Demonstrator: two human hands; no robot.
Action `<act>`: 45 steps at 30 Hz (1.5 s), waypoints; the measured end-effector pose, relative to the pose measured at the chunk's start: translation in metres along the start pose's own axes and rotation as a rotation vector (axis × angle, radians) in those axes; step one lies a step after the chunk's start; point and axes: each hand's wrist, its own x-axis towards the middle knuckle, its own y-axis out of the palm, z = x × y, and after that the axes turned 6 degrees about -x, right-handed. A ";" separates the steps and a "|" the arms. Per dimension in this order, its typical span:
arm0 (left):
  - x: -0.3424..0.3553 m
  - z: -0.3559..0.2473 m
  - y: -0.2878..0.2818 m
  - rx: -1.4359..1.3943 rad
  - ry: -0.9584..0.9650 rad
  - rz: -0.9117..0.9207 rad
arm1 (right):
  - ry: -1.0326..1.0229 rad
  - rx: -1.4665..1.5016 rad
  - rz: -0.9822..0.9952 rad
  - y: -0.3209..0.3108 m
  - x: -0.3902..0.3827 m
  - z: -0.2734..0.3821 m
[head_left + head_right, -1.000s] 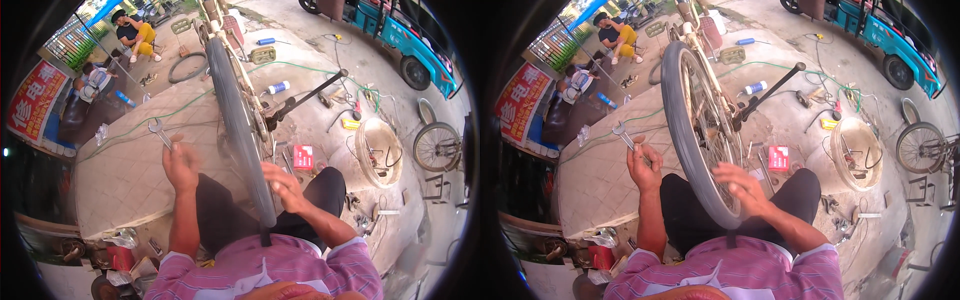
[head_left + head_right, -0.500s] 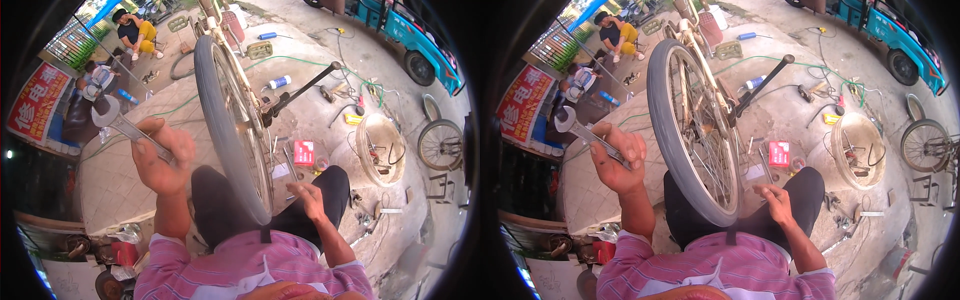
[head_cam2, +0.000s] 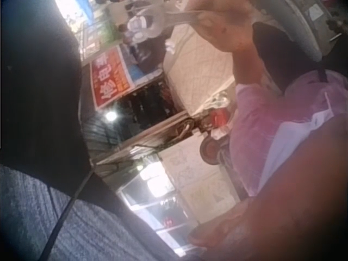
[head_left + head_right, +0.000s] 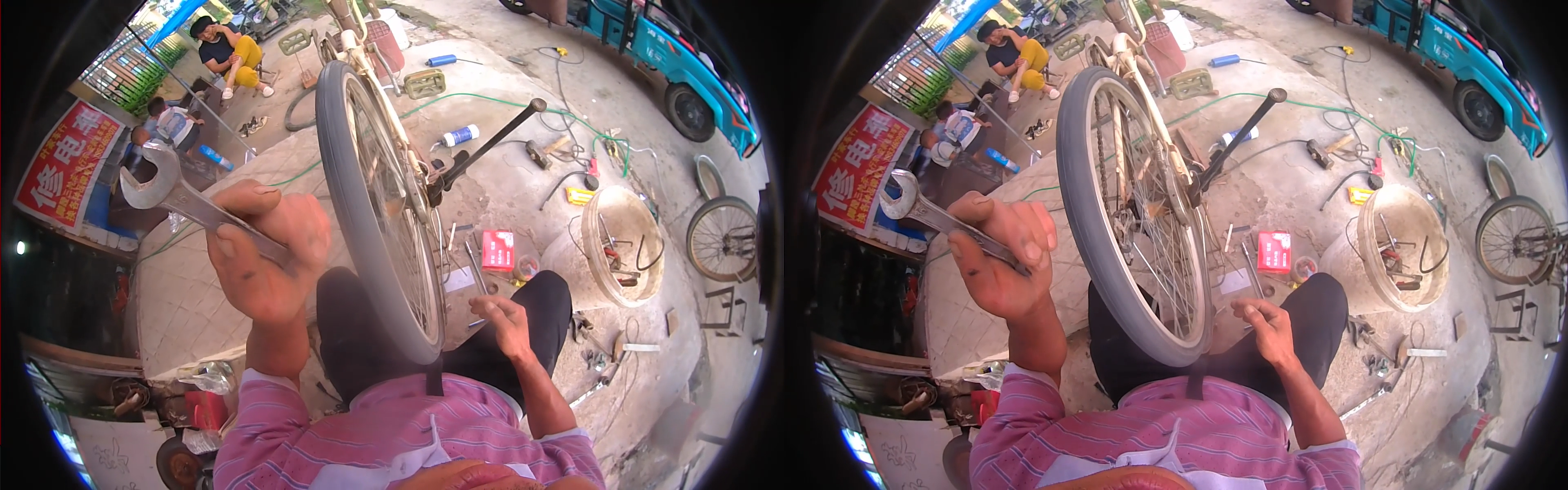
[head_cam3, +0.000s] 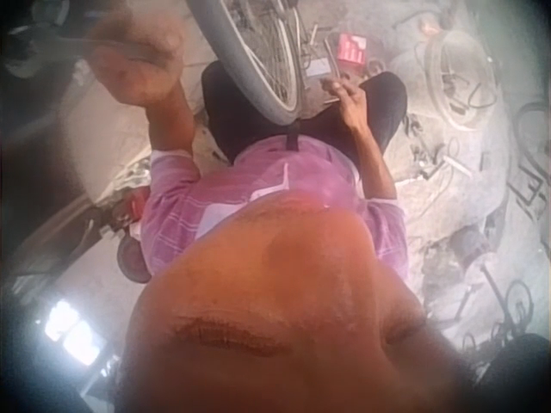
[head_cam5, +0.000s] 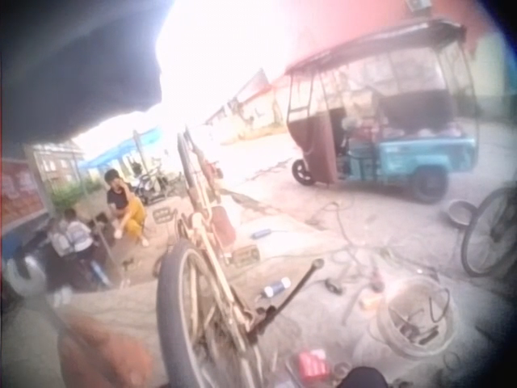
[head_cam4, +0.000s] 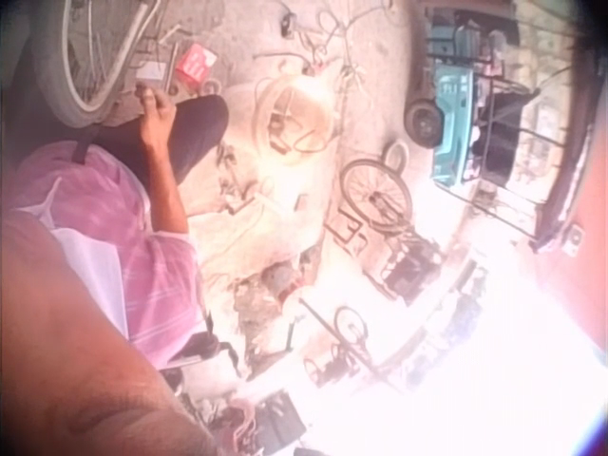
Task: The person repairs a bicycle wheel by loosening and tightening nuts on the axle with a wrench, adjusting the chain, and turning the wheel to check its movement.
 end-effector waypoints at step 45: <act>0.018 0.049 0.026 1.070 -0.184 0.157 | -0.111 -1.130 -0.732 -0.103 0.016 -0.026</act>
